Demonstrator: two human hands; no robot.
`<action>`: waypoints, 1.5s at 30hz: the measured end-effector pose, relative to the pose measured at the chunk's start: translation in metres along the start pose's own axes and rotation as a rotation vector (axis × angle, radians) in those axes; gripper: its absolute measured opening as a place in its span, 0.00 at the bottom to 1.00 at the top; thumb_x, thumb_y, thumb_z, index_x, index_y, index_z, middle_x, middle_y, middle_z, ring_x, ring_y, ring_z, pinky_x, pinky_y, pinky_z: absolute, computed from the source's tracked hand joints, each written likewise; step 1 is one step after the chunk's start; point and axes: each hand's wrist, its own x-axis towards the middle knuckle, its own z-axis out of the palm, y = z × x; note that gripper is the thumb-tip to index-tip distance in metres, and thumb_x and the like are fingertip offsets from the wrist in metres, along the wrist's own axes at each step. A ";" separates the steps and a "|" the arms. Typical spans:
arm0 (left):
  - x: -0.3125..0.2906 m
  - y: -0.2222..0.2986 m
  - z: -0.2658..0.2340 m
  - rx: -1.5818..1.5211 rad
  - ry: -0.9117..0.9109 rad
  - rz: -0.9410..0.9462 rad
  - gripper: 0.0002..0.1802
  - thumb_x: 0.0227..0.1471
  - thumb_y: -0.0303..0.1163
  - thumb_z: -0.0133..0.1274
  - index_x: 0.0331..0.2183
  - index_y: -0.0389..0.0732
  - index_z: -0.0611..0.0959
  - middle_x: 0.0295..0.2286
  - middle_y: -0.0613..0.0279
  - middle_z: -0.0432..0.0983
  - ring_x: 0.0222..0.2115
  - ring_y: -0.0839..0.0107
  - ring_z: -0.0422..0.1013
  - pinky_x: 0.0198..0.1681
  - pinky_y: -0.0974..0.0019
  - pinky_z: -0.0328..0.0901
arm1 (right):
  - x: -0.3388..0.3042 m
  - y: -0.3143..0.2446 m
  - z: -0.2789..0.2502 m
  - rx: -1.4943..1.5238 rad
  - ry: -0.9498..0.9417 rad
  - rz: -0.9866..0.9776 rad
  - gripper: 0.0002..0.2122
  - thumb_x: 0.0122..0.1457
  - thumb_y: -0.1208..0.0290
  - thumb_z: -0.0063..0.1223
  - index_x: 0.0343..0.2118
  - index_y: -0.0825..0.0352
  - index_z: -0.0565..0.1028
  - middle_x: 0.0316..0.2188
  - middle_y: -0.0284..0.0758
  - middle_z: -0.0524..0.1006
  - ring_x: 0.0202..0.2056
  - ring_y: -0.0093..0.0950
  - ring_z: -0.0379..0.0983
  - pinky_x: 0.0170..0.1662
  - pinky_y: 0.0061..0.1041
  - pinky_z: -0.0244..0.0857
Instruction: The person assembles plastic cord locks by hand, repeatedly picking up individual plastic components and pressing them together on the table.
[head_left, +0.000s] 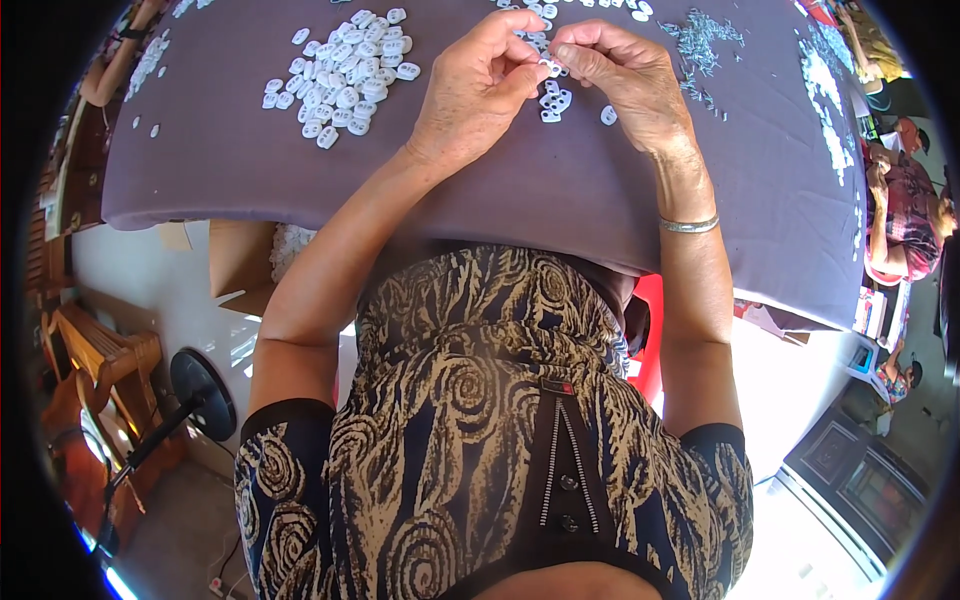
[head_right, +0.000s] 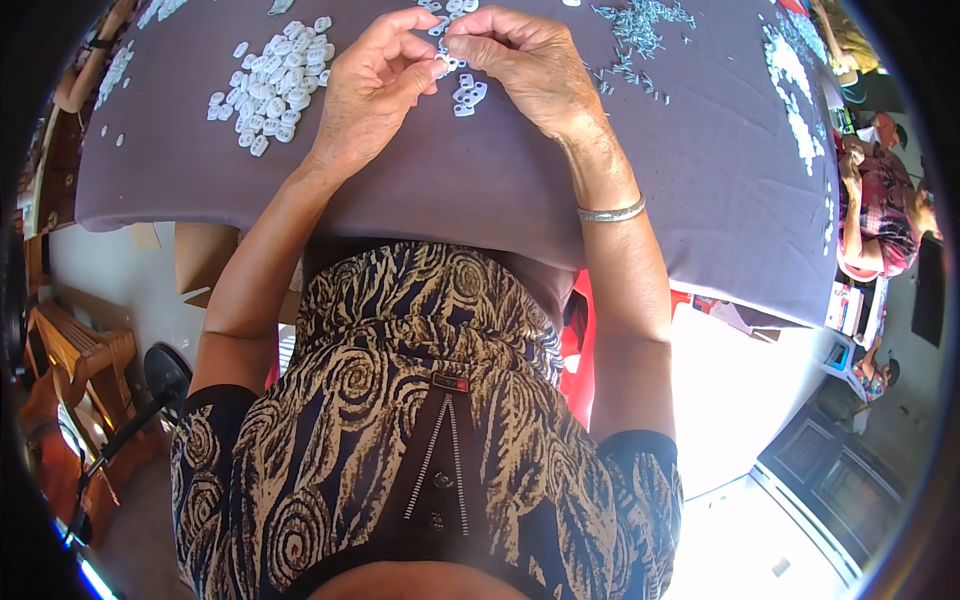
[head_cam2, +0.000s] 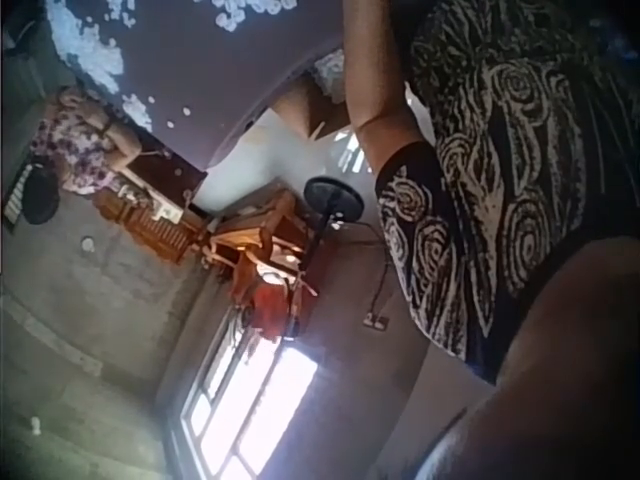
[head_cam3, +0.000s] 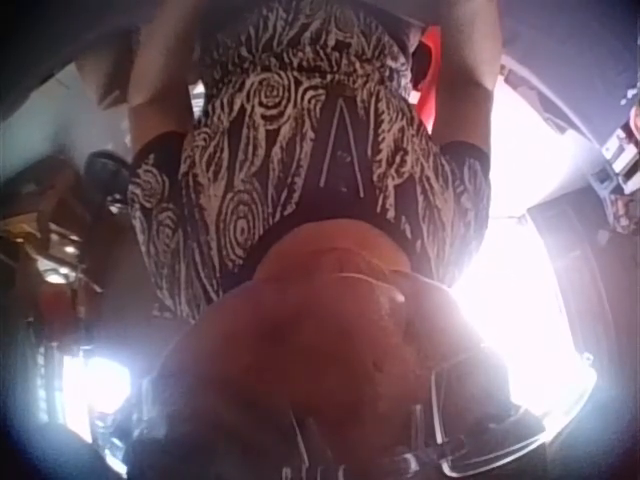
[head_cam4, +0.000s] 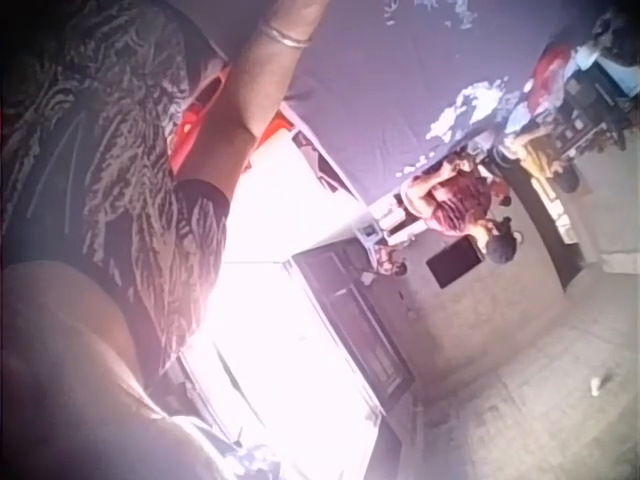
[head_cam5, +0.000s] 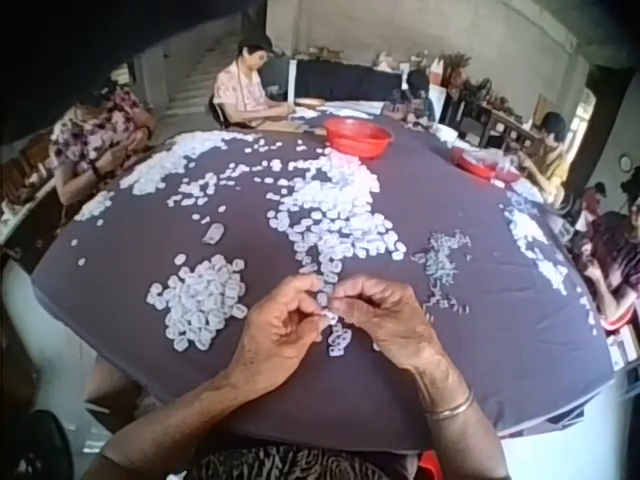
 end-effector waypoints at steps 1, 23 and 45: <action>0.000 0.000 0.000 0.010 -0.004 0.009 0.21 0.52 0.14 0.49 0.49 0.34 0.69 0.27 0.67 0.70 0.27 0.84 0.66 0.30 0.80 0.63 | 0.000 0.000 0.000 -0.013 -0.006 0.025 0.09 0.58 0.69 0.57 0.38 0.68 0.79 0.30 0.27 0.78 0.31 0.16 0.68 0.38 0.17 0.64; -0.001 -0.001 0.001 0.004 0.020 0.015 0.21 0.52 0.14 0.50 0.48 0.34 0.69 0.27 0.67 0.70 0.25 0.84 0.66 0.29 0.80 0.62 | 0.000 0.001 0.005 -0.134 -0.011 -0.036 0.09 0.60 0.69 0.55 0.39 0.69 0.78 0.31 0.28 0.78 0.33 0.15 0.71 0.38 0.17 0.66; 0.003 0.008 0.016 -0.095 0.071 -0.045 0.19 0.52 0.14 0.49 0.45 0.36 0.66 0.25 0.66 0.70 0.22 0.83 0.65 0.24 0.79 0.63 | 0.012 0.059 -0.012 -0.063 -0.009 -0.210 0.04 0.60 0.75 0.54 0.30 0.69 0.76 0.22 0.23 0.71 0.26 0.12 0.63 0.28 0.15 0.60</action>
